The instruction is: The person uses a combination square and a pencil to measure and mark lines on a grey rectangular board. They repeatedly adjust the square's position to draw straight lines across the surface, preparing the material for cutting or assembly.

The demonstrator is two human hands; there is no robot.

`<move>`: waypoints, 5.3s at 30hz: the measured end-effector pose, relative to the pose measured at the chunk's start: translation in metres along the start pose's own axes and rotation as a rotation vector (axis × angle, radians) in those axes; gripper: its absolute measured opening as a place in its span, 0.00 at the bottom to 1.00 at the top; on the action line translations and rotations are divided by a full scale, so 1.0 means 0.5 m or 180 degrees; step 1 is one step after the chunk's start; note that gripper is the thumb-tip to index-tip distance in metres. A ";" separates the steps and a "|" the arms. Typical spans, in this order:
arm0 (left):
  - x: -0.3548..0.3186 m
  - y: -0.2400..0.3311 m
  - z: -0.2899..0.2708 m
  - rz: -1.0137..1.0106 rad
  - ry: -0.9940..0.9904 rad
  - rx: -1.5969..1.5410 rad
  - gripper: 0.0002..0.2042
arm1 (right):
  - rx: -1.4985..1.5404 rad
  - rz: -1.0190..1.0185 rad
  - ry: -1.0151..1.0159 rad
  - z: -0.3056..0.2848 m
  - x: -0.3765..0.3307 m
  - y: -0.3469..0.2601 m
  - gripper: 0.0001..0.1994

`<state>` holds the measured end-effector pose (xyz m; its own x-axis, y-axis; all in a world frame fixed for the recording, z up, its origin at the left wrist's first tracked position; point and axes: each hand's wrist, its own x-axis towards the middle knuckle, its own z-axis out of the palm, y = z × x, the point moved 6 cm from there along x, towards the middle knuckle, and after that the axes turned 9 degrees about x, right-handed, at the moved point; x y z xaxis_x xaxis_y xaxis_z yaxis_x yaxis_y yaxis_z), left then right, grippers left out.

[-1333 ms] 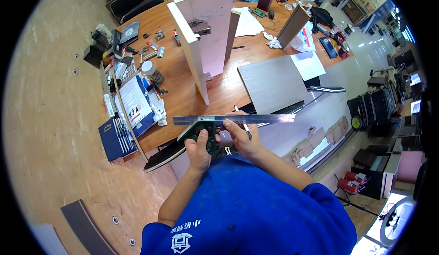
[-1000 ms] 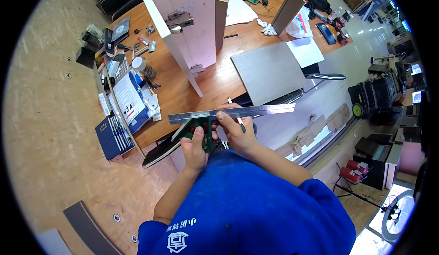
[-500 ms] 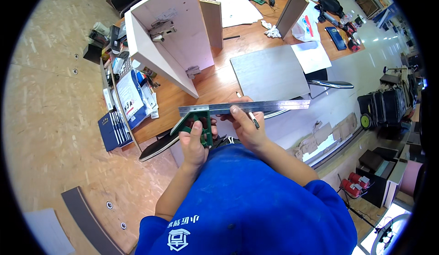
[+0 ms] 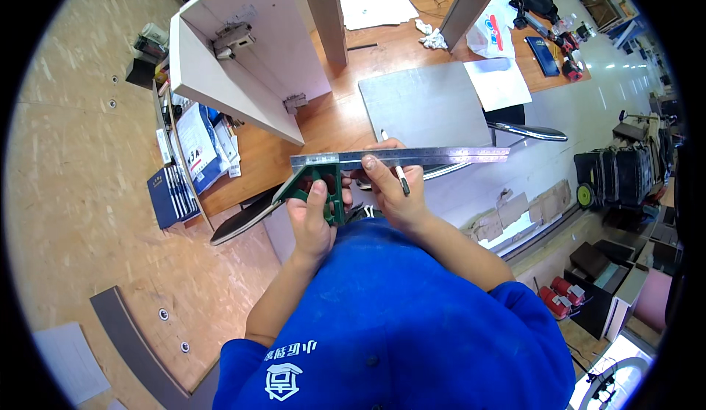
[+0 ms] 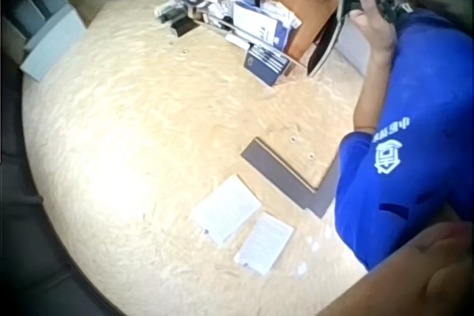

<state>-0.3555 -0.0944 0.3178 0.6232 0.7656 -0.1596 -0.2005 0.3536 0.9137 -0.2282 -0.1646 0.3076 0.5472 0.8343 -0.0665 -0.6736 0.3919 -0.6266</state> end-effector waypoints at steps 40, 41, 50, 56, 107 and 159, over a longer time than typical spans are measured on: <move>-0.051 0.006 -0.074 -0.0204 -0.0210 -0.0225 0.17 | -0.0321 -0.0160 0.0115 0.059 -0.058 0.045 0.13; -0.052 0.006 -0.073 -0.0216 -0.0198 -0.0281 0.17 | -0.0334 -0.0161 0.0099 0.059 -0.058 0.045 0.13; -0.049 0.003 -0.075 -0.0063 -0.0295 -0.0475 0.14 | -0.0561 -0.0171 0.0121 0.051 -0.054 0.045 0.13; -0.046 0.002 -0.075 -0.0113 -0.0196 0.0104 0.17 | -0.0431 -0.0189 0.0148 0.056 -0.050 0.042 0.13; -0.031 0.008 -0.063 0.0077 -0.0327 -0.0155 0.19 | -0.0349 -0.0095 0.0150 0.048 -0.036 0.047 0.13; -0.037 0.005 -0.069 0.0065 -0.0318 -0.0166 0.21 | -0.0083 0.0235 0.0260 0.042 -0.041 0.056 0.09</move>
<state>-0.3935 -0.0894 0.3101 0.6902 0.7165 -0.1006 -0.2514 0.3678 0.8953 -0.2686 -0.1625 0.3080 0.5359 0.8258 -0.1756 -0.7011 0.3194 -0.6376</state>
